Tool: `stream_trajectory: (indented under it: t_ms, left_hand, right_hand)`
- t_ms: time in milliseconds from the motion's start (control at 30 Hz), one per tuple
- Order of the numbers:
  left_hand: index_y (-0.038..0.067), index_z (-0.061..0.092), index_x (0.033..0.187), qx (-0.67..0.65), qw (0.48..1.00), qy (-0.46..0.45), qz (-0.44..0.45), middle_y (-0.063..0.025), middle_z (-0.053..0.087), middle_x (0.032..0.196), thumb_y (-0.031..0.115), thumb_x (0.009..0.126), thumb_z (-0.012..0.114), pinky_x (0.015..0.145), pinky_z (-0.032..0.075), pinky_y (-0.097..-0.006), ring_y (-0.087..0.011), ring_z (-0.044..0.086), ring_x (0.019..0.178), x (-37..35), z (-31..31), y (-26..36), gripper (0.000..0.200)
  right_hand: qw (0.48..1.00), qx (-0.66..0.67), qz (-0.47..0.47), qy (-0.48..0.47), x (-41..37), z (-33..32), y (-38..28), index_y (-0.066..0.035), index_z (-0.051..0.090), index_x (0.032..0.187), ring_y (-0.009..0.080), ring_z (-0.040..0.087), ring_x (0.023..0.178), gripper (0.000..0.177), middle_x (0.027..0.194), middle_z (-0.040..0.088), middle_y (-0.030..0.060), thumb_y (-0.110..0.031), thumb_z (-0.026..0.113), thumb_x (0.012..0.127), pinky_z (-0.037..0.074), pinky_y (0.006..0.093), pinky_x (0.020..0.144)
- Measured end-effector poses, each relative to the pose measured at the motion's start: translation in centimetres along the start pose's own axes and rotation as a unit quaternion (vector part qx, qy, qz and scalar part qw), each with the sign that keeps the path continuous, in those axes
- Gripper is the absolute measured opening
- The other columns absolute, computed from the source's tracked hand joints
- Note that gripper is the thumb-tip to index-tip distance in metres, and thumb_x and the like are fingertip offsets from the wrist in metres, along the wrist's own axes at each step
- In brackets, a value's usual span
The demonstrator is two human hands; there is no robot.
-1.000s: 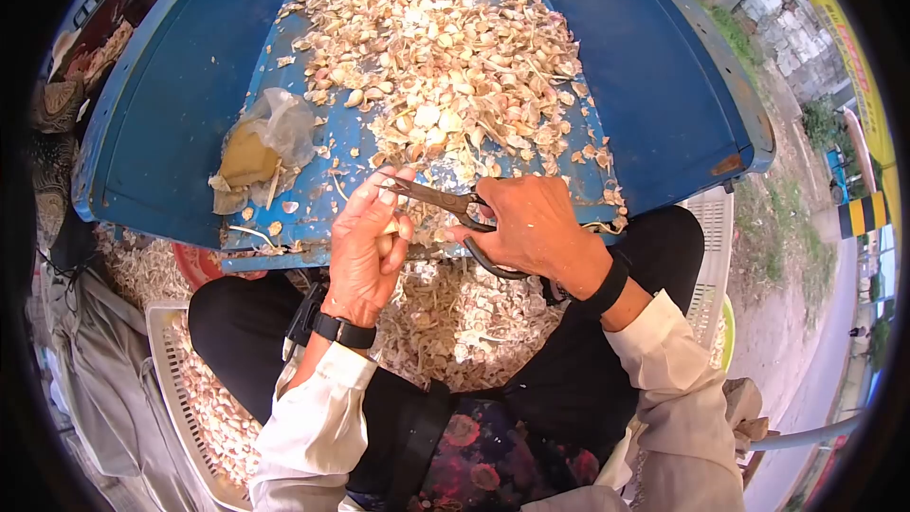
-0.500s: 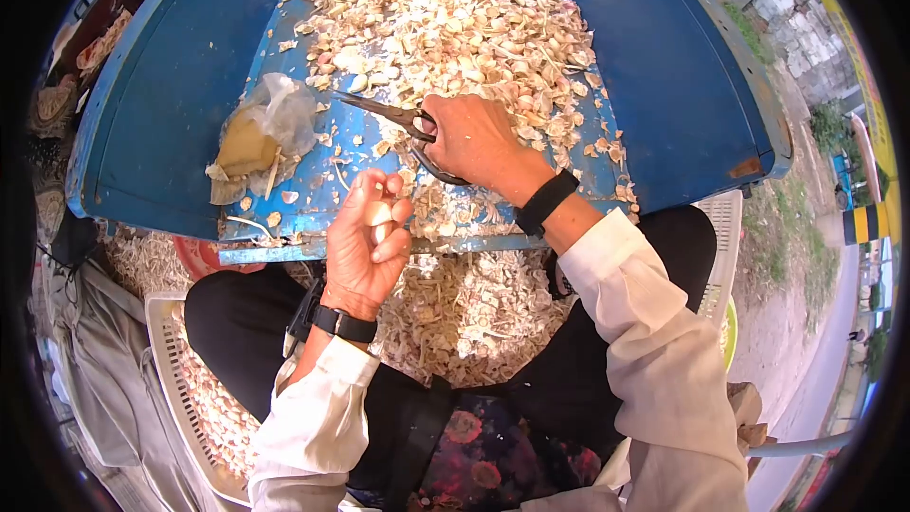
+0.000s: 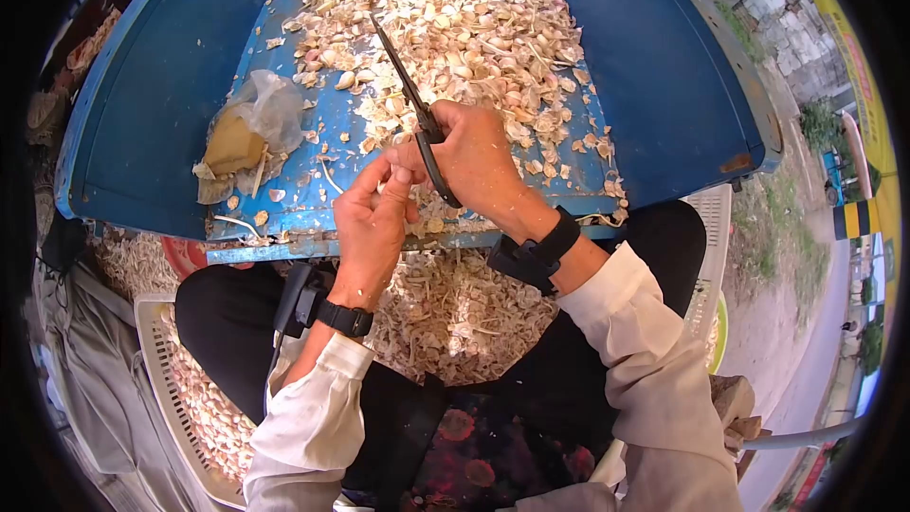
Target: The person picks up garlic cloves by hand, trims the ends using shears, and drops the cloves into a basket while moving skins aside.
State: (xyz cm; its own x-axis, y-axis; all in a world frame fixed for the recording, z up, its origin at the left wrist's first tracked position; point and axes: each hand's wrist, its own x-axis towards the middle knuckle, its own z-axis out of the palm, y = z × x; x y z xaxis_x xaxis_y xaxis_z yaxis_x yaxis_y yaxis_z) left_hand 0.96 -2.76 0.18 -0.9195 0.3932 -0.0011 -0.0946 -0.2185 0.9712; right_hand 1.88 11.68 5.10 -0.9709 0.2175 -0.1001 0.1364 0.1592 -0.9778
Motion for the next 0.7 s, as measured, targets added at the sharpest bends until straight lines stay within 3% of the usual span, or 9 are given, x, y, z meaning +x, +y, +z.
stream_trajectory:
  t_ms: [33,100,133,167,200,300,567,633,700]
  left_hand:
    - [0.002,0.060,0.121,0.001,1.000,-0.001,0.000,-0.0006,0.064,0.084,0.022,0.097,0.059,0.046,0.038,-0.0178,-0.0036,0.052,0.058,-0.1,-0.2,0.0,0.031]
    - [0.004,0.060,0.120,-0.174,0.975,0.016,-0.137,-0.0012,0.064,0.088,0.024,0.097,0.059,0.042,0.033,-0.0173,-0.0036,0.050,0.055,-0.4,-0.8,0.9,0.031]
    - [0.005,0.059,0.121,-0.212,0.965,0.007,-0.154,-0.0020,0.063,0.090,0.025,0.097,0.059,0.038,0.028,-0.0169,-0.0035,0.048,0.053,-0.5,-1.2,1.3,0.031]
    - [0.005,0.059,0.121,-0.212,0.966,0.007,-0.151,-0.0020,0.063,0.090,0.025,0.097,0.059,0.038,0.028,-0.0169,-0.0035,0.048,0.053,-0.5,-1.5,1.5,0.031]
    - [0.004,0.057,0.122,-0.237,0.960,-0.011,-0.151,-0.0022,0.061,0.091,0.022,0.097,0.057,0.036,0.026,-0.0164,-0.0038,0.046,0.053,-0.5,-1.7,1.8,0.031]
    - [0.002,0.054,0.125,-0.269,0.951,-0.050,-0.147,-0.0037,0.057,0.093,0.020,0.098,0.055,0.034,0.022,-0.0159,-0.0038,0.042,0.051,-0.5,-1.8,2.0,0.032]
    - [0.002,0.056,0.123,-0.185,0.970,-0.116,-0.109,-0.0049,0.060,0.094,0.020,0.095,0.060,0.037,0.027,-0.0165,-0.0051,0.044,0.052,-0.8,-2.8,2.4,0.034]
    - [0.001,0.053,0.125,-0.164,0.973,-0.122,-0.109,-0.0054,0.057,0.098,0.020,0.094,0.060,0.037,0.026,-0.0157,-0.0050,0.042,0.052,-0.9,-2.8,2.3,0.037]
    - [0.003,0.052,0.125,-0.287,0.948,-0.097,-0.096,-0.0077,0.056,0.106,0.017,0.094,0.059,0.037,0.027,-0.0150,-0.0060,0.042,0.055,-0.8,-3.0,1.9,0.035]
  right_hand:
    - [1.000,-0.008,-0.022,0.007,-0.3,0.3,-0.2,-0.002,0.059,0.075,0.0074,0.056,0.051,0.032,0.065,0.062,0.0037,-0.024,0.082,0.077,0.040,0.0214,0.044]
    - [0.999,-0.051,0.013,-0.013,-1.4,-1.3,-1.7,-0.001,0.058,0.073,0.0104,0.058,0.054,0.043,0.063,0.061,0.0054,-0.038,0.080,0.077,0.042,0.0256,0.047]
    - [0.979,-0.201,-0.012,-0.019,-1.9,-2.2,-2.1,-0.001,0.058,0.074,0.0138,0.059,0.056,0.047,0.063,0.060,0.0069,-0.043,0.080,0.075,0.043,0.0286,0.049]
    - [0.937,-0.347,-0.037,-0.025,-2.3,-3.1,-2.2,-0.001,0.058,0.075,0.0172,0.060,0.057,0.052,0.062,0.059,0.0083,-0.049,0.079,0.073,0.043,0.0316,0.051]
    - [0.918,-0.388,-0.083,-0.021,-3.0,-3.7,-1.9,-0.002,0.057,0.074,0.0256,0.059,0.057,0.057,0.062,0.058,0.0111,-0.055,0.078,0.070,0.044,0.0370,0.053]
    - [0.856,-0.492,-0.149,-0.044,-4.6,-4.7,-1.3,-0.004,0.056,0.072,0.0295,0.059,0.057,0.055,0.064,0.060,0.0113,-0.055,0.078,0.069,0.043,0.0390,0.052]
    - [0.847,-0.502,-0.153,-0.084,-4.6,-5.2,-1.2,-0.002,0.055,0.065,0.0326,0.055,0.048,0.056,0.051,0.053,0.0139,-0.054,0.076,0.071,0.041,0.0419,0.048]
    - [0.885,-0.426,-0.069,-0.174,-3.9,-5.1,-1.3,0.000,0.056,0.066,0.0348,0.057,0.052,0.053,0.054,0.055,0.0163,-0.048,0.076,0.073,0.042,0.0415,0.050]
    - [0.915,-0.376,-0.087,-0.119,-1.9,-5.1,-0.1,0.000,0.055,0.069,0.0341,0.054,0.050,0.052,0.057,0.055,0.0169,-0.046,0.077,0.073,0.041,0.0399,0.050]
